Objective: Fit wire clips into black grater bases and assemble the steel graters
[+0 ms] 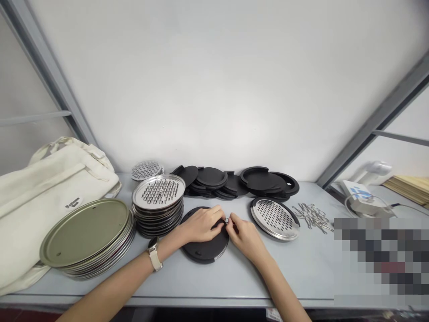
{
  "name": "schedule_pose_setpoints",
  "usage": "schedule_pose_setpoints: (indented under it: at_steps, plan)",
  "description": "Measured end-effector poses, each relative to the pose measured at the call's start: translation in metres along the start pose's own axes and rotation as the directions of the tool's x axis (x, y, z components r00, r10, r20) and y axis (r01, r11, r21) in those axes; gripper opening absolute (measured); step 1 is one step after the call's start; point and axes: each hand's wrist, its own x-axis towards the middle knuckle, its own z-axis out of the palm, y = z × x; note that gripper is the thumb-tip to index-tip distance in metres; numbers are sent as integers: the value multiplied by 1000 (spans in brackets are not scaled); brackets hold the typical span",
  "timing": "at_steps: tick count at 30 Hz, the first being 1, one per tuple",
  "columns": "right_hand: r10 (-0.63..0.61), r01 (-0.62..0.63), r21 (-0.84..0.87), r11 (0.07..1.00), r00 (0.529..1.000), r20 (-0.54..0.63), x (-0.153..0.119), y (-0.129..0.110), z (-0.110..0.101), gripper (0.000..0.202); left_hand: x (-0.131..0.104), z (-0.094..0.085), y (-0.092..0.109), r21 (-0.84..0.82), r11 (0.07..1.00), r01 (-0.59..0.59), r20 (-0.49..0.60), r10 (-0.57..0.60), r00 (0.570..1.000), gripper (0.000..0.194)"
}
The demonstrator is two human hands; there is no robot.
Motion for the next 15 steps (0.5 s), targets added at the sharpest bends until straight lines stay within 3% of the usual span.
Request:
schedule_pose_setpoints:
  at_steps: [7,15]
  plan:
    - [15,-15,-13,1000,1000,-16,2,3,5,19,1,-1,1,-38,998,52,-23,-53,998,15]
    - [-6,2,49,999,998,70,1,-1,0,16,1,-2,2,19,999,43,-19,-43,999,9]
